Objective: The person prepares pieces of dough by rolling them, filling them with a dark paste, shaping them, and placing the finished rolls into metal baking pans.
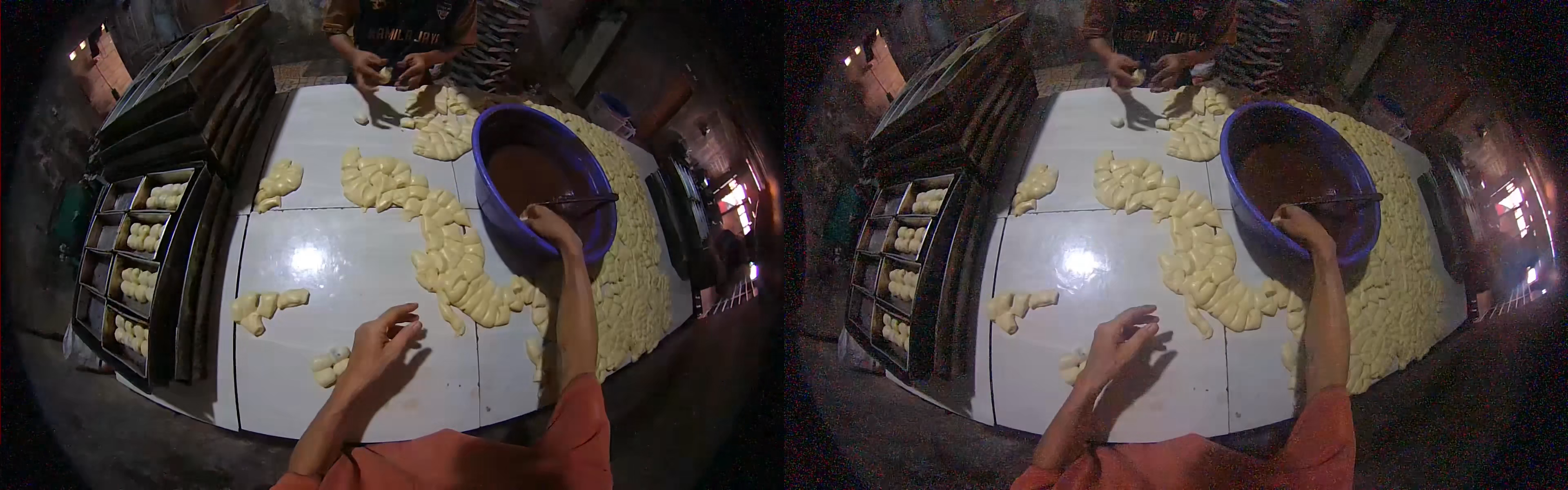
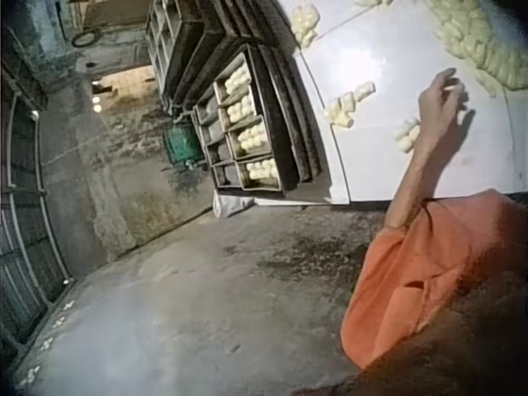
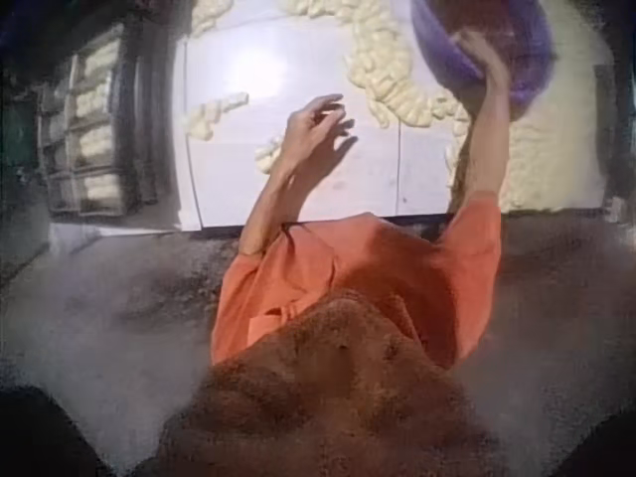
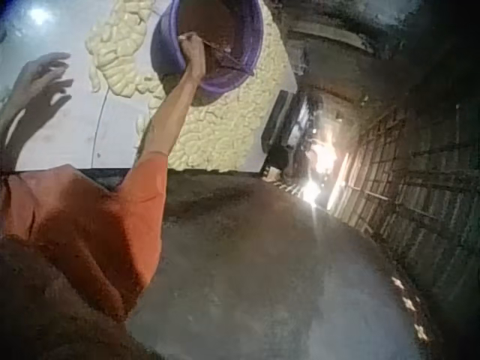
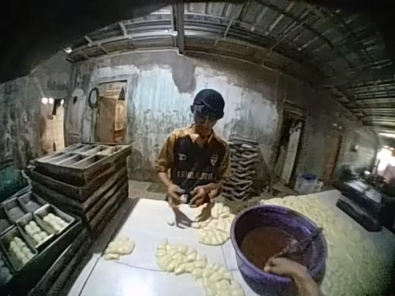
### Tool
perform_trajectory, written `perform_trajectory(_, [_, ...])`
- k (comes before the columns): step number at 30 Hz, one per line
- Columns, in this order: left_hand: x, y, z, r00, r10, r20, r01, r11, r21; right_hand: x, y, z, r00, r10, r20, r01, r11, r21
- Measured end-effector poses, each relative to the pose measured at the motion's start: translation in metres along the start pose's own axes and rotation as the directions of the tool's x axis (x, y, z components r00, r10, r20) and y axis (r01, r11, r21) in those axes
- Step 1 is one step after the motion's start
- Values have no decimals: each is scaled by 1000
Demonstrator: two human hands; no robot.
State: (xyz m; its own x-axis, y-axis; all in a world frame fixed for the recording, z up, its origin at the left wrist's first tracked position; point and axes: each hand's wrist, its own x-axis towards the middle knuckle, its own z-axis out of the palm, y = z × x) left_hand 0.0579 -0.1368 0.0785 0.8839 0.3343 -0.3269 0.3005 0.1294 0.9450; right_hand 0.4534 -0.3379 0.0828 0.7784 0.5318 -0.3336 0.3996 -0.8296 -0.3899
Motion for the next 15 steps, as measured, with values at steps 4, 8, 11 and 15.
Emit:
perform_trajectory(4, [0, -10, -1, 996, 20, 83, -29, 994, 107, 0, 3, 3, 982, -26, 188, 12, 997, 79])
perform_trajectory(8, [2, -7, 4, 991, -36, 125, 26, 997, 79, -29, -14, -14, 972, -183, -148, 232, 637, 736])
perform_trajectory(11, [16, -37, 15, 990, 106, 94, -82, 970, -231, -61, -69, 2, 959, -113, -260, 283, 330, 900])
perform_trajectory(15, [38, -12, 26, 985, 59, 163, -40, 992, -116, -110, -134, 60, 945, -108, -310, 299, -105, 949])
